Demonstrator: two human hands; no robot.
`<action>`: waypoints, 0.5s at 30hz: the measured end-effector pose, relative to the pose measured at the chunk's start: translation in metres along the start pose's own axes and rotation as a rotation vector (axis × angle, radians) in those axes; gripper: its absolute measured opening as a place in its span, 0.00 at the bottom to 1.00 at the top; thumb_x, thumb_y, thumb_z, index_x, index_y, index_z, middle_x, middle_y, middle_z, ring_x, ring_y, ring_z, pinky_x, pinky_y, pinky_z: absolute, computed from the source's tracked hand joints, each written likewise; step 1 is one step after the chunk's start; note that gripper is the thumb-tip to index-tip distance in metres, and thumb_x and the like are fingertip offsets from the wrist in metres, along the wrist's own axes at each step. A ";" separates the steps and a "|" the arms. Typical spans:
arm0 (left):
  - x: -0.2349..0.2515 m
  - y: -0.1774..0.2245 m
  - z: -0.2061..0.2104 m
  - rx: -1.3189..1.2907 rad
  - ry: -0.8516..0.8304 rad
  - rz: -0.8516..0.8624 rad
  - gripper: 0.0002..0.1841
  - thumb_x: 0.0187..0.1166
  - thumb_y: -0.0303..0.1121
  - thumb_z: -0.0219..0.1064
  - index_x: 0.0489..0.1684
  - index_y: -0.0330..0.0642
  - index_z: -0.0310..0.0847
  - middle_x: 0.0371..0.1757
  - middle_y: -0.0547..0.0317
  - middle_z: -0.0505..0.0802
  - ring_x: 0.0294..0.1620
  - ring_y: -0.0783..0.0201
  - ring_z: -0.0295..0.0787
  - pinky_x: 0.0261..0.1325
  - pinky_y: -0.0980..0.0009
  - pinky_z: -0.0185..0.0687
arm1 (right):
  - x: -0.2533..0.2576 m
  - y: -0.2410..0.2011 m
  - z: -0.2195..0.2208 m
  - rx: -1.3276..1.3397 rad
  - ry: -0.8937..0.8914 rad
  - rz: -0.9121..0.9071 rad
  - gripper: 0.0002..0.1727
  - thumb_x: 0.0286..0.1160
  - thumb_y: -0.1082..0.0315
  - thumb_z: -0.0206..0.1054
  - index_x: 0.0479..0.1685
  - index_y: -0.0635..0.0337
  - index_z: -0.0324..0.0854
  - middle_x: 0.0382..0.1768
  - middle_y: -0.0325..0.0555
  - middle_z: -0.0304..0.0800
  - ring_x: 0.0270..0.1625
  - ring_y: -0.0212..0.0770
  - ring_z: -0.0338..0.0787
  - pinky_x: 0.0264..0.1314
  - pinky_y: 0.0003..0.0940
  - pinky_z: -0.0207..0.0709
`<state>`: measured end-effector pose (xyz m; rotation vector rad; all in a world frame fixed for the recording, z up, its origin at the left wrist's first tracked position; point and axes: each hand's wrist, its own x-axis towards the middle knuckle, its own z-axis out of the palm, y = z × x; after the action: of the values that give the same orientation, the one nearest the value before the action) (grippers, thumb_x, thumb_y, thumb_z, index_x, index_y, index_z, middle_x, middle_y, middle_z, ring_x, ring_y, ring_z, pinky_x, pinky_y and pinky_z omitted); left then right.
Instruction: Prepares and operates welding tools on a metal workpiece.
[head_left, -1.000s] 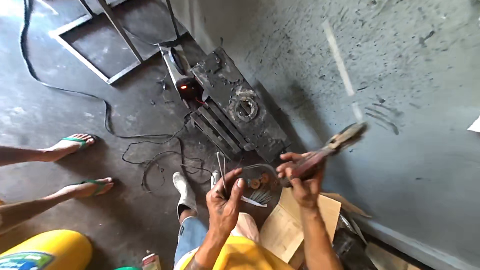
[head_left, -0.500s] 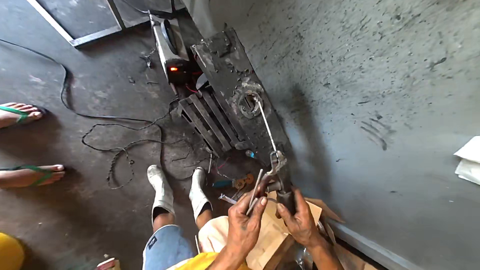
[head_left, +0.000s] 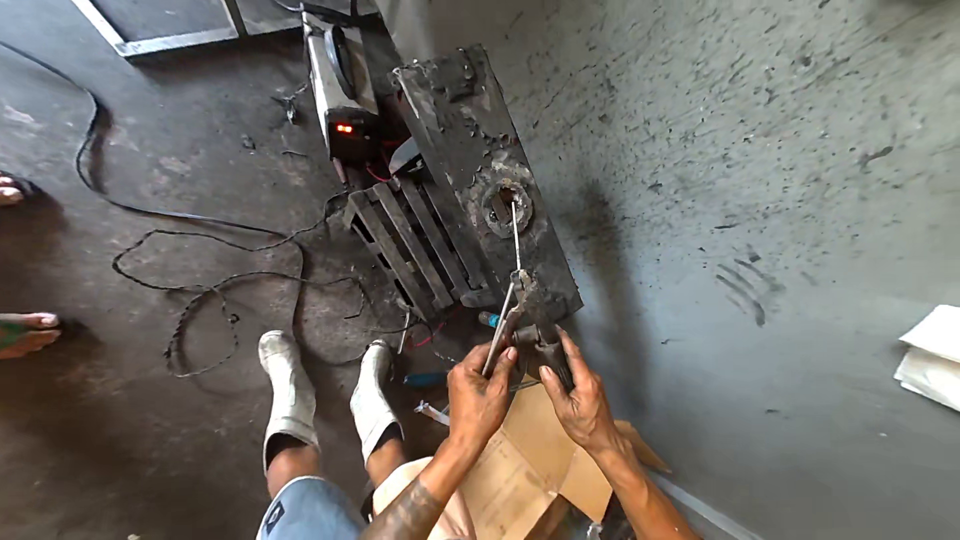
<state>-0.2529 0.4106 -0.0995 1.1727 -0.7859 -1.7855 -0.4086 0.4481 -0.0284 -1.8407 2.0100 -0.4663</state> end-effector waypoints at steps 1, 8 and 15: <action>0.002 0.000 0.003 -0.019 0.017 -0.006 0.13 0.81 0.33 0.70 0.59 0.40 0.90 0.48 0.61 0.97 0.40 0.71 0.93 0.47 0.72 0.91 | 0.000 0.002 0.001 0.006 -0.006 0.018 0.35 0.85 0.57 0.62 0.83 0.74 0.66 0.73 0.58 0.84 0.72 0.35 0.87 0.76 0.30 0.80; 0.009 0.000 0.011 -0.006 0.056 0.039 0.12 0.82 0.36 0.69 0.55 0.41 0.92 0.40 0.64 0.97 0.36 0.74 0.91 0.44 0.73 0.88 | 0.005 0.004 -0.006 -0.004 -0.004 0.014 0.35 0.84 0.57 0.63 0.84 0.73 0.66 0.73 0.57 0.85 0.70 0.35 0.88 0.73 0.30 0.81; 0.009 -0.001 0.017 -0.031 0.078 0.058 0.11 0.82 0.34 0.69 0.54 0.41 0.92 0.40 0.63 0.97 0.37 0.74 0.92 0.45 0.74 0.89 | 0.005 0.005 -0.011 -0.030 0.003 0.016 0.34 0.84 0.57 0.64 0.84 0.70 0.67 0.71 0.54 0.87 0.68 0.32 0.89 0.72 0.28 0.82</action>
<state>-0.2710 0.4044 -0.0979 1.1796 -0.7368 -1.6886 -0.4181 0.4436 -0.0215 -1.8409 2.0428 -0.4377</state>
